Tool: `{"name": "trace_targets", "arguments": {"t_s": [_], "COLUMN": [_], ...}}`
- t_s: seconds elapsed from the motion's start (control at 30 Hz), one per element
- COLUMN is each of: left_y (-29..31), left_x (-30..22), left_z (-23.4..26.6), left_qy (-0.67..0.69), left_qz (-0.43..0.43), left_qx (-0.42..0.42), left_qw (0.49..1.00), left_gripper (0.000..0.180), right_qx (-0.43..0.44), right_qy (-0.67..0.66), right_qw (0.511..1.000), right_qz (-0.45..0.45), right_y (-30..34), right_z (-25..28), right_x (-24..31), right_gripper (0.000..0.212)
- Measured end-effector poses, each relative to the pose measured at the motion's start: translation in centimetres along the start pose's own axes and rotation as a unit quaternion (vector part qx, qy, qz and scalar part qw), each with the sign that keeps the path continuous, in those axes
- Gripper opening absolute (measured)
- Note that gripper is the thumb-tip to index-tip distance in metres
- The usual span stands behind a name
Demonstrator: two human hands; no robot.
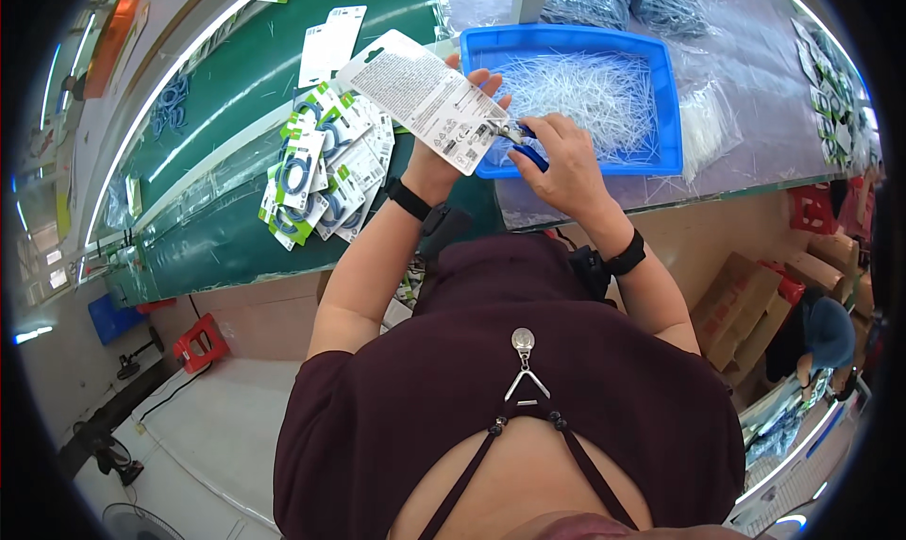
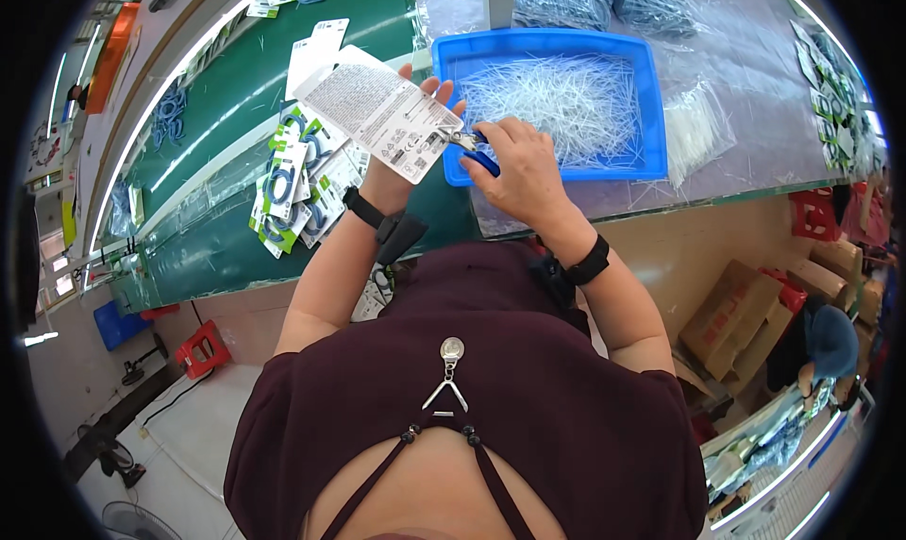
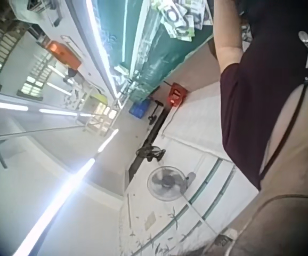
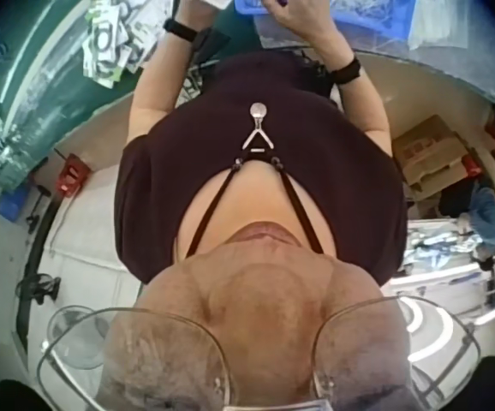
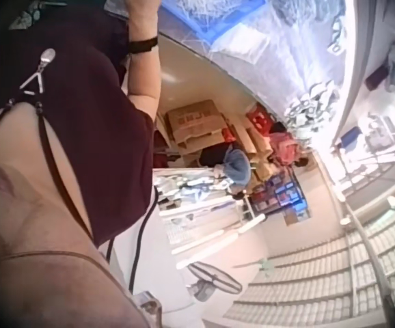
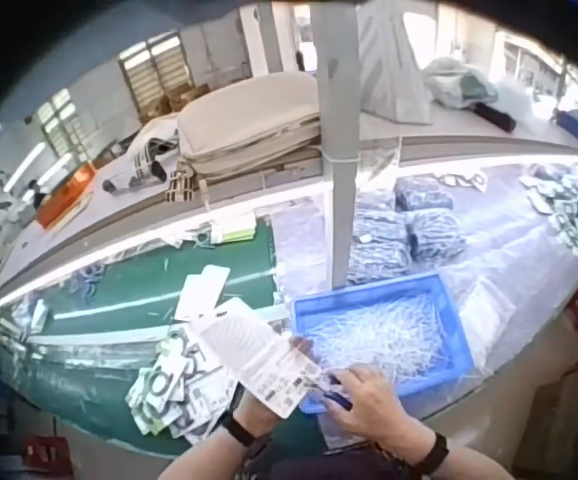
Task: The recorder is manually assembling product packages by placing items into plastic shells and attaching them to backing cards at a factory workstation.
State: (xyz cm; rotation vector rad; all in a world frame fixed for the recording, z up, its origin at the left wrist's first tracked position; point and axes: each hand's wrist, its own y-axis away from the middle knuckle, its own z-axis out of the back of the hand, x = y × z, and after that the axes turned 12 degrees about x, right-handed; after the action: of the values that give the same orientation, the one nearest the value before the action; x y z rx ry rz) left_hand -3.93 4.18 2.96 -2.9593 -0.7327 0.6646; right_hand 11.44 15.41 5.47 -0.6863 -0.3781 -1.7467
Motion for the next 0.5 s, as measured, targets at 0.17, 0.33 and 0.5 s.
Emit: {"name": "trace_targets", "arguments": {"t_s": [0.17,0.33,0.5], "left_y": [-0.5,-0.7,-0.9], "left_x": [2.7,4.2,5.1], "left_z": [-0.6,-0.8,-1.0], "left_qy": [-0.032,-0.054,-0.066], "left_qz": [0.001,0.001,0.000], "left_qx": [0.001,0.035,0.027], "left_qw": [0.999,0.998,0.997], "left_gripper": [0.053,0.054,0.055], "right_qx": [-0.021,-0.032,-0.003], "right_qy": [0.028,0.010,-0.020], "right_qw": [0.999,0.999,0.999], "right_qz": [0.010,0.001,-0.026], "right_y": [2.2,3.1,3.5], "right_z": [0.7,1.2,1.5], "right_x": [-0.7,-1.5,-2.1], "right_gripper": [0.040,0.039,0.037]}}
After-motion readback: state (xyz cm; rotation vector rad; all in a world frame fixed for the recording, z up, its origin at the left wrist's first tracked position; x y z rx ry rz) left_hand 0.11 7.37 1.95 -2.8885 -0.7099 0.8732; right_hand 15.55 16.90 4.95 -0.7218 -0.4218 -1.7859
